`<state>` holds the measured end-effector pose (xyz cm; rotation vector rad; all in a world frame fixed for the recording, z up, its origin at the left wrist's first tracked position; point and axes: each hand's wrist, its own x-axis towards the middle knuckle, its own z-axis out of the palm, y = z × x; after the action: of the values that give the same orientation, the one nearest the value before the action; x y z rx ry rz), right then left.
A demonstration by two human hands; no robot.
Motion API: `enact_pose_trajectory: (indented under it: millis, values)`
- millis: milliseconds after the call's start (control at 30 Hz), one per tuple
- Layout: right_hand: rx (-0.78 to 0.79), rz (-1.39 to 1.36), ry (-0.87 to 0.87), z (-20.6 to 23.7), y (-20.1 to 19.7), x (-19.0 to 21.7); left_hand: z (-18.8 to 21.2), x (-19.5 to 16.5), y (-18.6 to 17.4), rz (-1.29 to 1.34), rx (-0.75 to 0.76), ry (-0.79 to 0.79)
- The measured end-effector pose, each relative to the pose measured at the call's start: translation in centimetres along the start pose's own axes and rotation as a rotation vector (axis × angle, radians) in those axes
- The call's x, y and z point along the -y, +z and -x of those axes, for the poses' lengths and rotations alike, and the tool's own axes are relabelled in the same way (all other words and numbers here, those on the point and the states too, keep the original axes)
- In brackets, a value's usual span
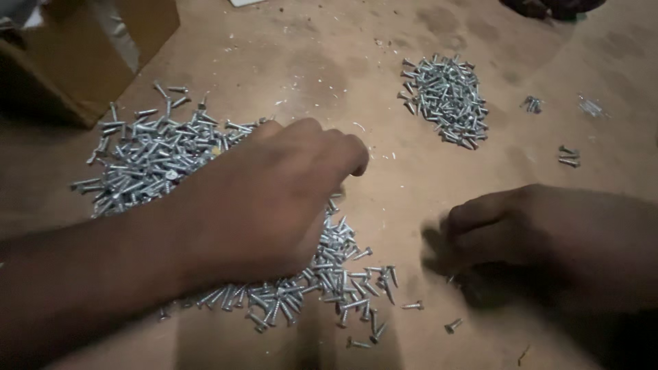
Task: The person gathers loose screws scattered on a work table and pushes them into piles, repeatedly sweeping and collecting screws by hand while another person gathers screws on the opposite side of the table.
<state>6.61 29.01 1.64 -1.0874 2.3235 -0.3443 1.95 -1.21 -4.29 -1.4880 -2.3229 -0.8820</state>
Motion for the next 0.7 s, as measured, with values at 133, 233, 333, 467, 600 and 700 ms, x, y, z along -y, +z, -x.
enact_pose_trajectory:
  millis: [133, 233, 333, 467, 600, 700]
  values:
    - [0.033, 0.05, -0.269, 0.7, 0.6, -0.2, 0.0, -0.2, 0.0, -0.007, 0.014, -0.017]
    - [0.108, 0.029, -0.23, 0.4, 1.2, 0.2, -0.1, -0.2, -0.1, -0.009, 0.01, -0.01]
    - [0.239, -0.015, 0.141, -0.1, 1.3, 0.9, 0.0, -0.2, -0.1, -0.027, 0.027, -0.037]
    - [0.162, -0.059, 0.108, -0.5, 1.4, 1.9, 0.1, -0.1, -0.1, -0.012, 0.02, -0.023]
    - [0.1, -0.075, 0.028, -0.6, 1.4, 2.4, 0.0, 0.0, 0.0, -0.007, -0.012, 0.01]
    - [0.205, -0.084, 0.314, -1.3, 1.9, 2.4, 0.2, 0.1, 0.1, -0.001, -0.033, 0.036]
